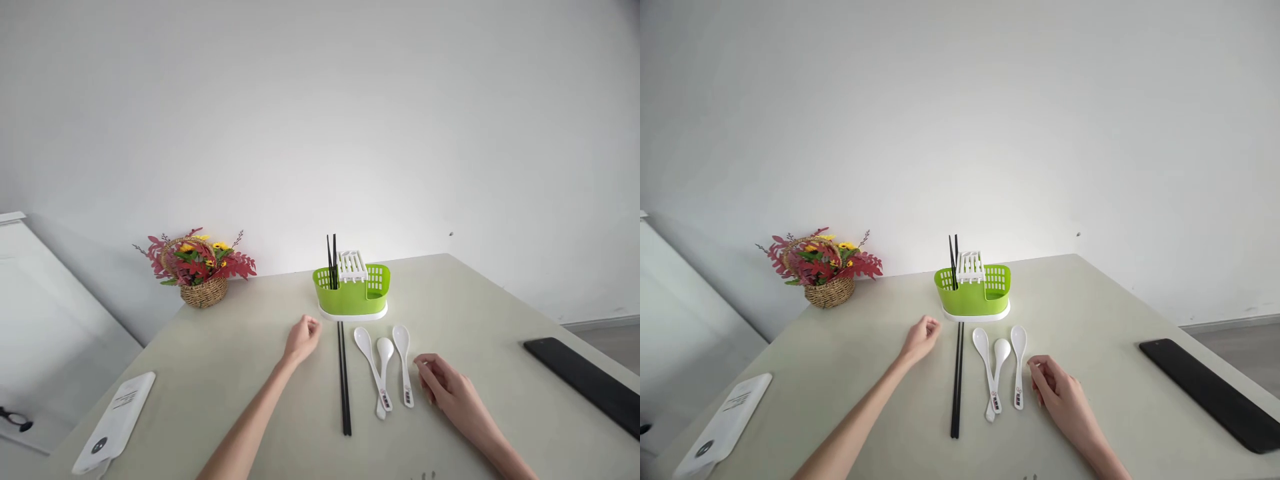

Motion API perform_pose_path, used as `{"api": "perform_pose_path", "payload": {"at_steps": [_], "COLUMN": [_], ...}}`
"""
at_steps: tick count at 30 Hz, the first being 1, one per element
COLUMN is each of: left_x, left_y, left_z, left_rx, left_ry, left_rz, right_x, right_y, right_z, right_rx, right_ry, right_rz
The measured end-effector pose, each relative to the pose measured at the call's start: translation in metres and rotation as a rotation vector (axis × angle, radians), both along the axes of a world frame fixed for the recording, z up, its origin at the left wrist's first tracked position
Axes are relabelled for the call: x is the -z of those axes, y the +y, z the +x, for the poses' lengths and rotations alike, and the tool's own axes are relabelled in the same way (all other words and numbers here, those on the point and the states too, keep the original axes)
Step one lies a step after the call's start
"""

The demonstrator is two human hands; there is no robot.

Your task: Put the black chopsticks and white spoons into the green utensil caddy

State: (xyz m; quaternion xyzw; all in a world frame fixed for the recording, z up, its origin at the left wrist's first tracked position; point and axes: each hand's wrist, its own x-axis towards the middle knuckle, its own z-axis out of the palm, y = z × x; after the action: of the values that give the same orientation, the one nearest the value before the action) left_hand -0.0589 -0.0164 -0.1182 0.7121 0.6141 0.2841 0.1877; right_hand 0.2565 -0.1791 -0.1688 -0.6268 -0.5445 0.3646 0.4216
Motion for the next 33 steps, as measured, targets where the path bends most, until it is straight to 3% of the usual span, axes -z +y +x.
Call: {"api": "perform_pose_path", "payload": {"at_steps": [3, 7, 13, 17, 24, 31, 33], "left_x": [-0.004, -0.020, -0.042, -0.049, -0.061, -0.101, -0.109], "left_y": [-0.030, -0.053, -0.063, -0.065, -0.054, -0.031, -0.033], "left_z": [0.019, 0.042, 0.047, 0.038, 0.024, 0.022, 0.026], "left_rx": [0.089, 0.126, 0.127, 0.098, 0.102, 0.171, 0.207], "left_ry": [0.148, 0.341, 0.551, 0.569, 0.345, -0.080, -0.325], "left_rz": [-0.072, -0.133, -0.201, -0.164, -0.048, 0.101, 0.072], "right_x": [0.001, 0.004, 0.009, 0.008, 0.003, -0.002, -0.005], "right_y": [0.000, 0.001, 0.003, 0.003, 0.001, 0.000, 0.000], "right_z": [-0.001, -0.002, -0.004, -0.004, -0.006, -0.005, -0.007], "right_rx": [-0.003, -0.009, -0.011, -0.001, -0.001, -0.011, -0.012], "right_ry": [-0.015, -0.031, -0.044, -0.020, -0.009, 0.036, 0.075], "right_rz": [0.015, 0.032, 0.056, 0.079, 0.086, 0.080, 0.098]}}
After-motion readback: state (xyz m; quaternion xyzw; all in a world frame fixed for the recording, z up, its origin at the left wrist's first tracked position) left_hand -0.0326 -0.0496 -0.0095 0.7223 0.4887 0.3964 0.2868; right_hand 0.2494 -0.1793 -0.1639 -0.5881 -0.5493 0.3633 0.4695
